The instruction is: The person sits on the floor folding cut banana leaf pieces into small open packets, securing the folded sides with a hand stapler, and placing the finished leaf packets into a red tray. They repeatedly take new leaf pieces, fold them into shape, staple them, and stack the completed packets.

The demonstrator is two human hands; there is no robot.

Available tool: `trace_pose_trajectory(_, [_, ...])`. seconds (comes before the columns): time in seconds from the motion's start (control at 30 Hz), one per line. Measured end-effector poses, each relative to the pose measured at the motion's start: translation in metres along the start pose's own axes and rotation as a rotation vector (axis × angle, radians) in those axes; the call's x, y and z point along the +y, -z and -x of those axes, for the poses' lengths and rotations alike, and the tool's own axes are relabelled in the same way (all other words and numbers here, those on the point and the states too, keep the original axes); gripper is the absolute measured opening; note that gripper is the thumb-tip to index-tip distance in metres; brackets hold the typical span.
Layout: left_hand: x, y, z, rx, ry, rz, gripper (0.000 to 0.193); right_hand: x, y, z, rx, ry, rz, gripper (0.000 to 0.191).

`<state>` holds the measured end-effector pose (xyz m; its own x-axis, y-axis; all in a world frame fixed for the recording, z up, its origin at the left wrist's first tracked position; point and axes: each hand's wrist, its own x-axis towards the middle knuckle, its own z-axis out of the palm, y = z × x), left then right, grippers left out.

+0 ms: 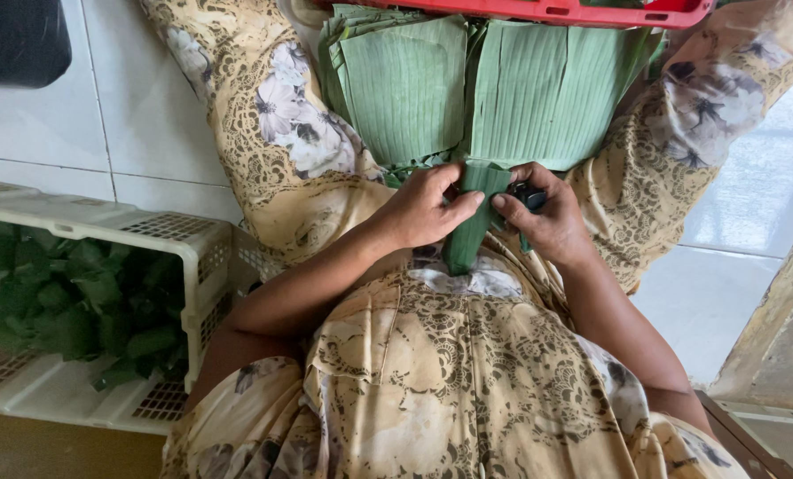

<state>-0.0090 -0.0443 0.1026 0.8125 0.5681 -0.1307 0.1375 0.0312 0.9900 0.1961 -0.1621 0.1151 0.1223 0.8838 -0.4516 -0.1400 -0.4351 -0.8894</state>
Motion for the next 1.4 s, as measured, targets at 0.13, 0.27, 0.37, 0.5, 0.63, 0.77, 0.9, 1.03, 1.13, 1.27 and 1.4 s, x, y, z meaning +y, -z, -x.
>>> trace_pose_trajectory(0.13, [-0.01,0.002,-0.002,0.116,-0.062,-0.177,0.011,0.009,-0.003,-0.008,-0.029,-0.058,-0.062,0.022])
trace_pose_trajectory(0.27, [-0.015,-0.002,0.003,0.172,-0.213,-0.1,0.018,0.03,-0.008,-0.014,0.006,-0.091,-0.085,0.013])
trace_pose_trajectory(0.37, [-0.018,-0.006,0.012,0.183,-0.268,-0.156,0.018,0.042,-0.011,-0.01,0.089,-0.106,0.017,0.011])
trace_pose_trajectory(0.5, [-0.02,-0.007,0.022,0.147,-0.345,-0.278,0.018,0.048,-0.032,0.001,0.245,-0.029,0.068,0.011])
trace_pose_trajectory(0.63, [-0.019,-0.008,0.023,0.127,-0.328,-0.235,0.017,0.035,-0.044,0.015,0.248,0.294,0.415,0.02])
trace_pose_trajectory(0.77, [-0.018,-0.011,0.022,0.133,-0.304,-0.218,0.017,0.025,-0.046,0.012,0.219,0.318,0.511,0.023])
trace_pose_trajectory(0.9, [-0.017,-0.012,0.023,0.265,-0.214,-0.134,0.025,0.028,-0.04,0.006,0.198,0.433,0.568,0.018])
trace_pose_trajectory(1.03, [-0.014,-0.016,0.034,0.39,-0.21,-0.278,0.037,0.037,-0.032,0.002,0.142,0.466,0.477,0.012])
trace_pose_trajectory(1.13, [-0.012,-0.02,0.045,0.384,-0.174,-0.382,0.04,0.04,-0.03,0.001,0.115,0.459,0.451,0.009])
trace_pose_trajectory(1.27, [-0.017,-0.023,0.041,0.359,-0.136,-0.35,0.028,0.04,-0.032,0.001,0.124,0.392,0.498,0.01])
trace_pose_trajectory(1.4, [-0.024,-0.024,0.03,0.375,-0.267,-0.36,0.018,0.037,-0.036,0.0,0.18,0.119,0.221,0.023])
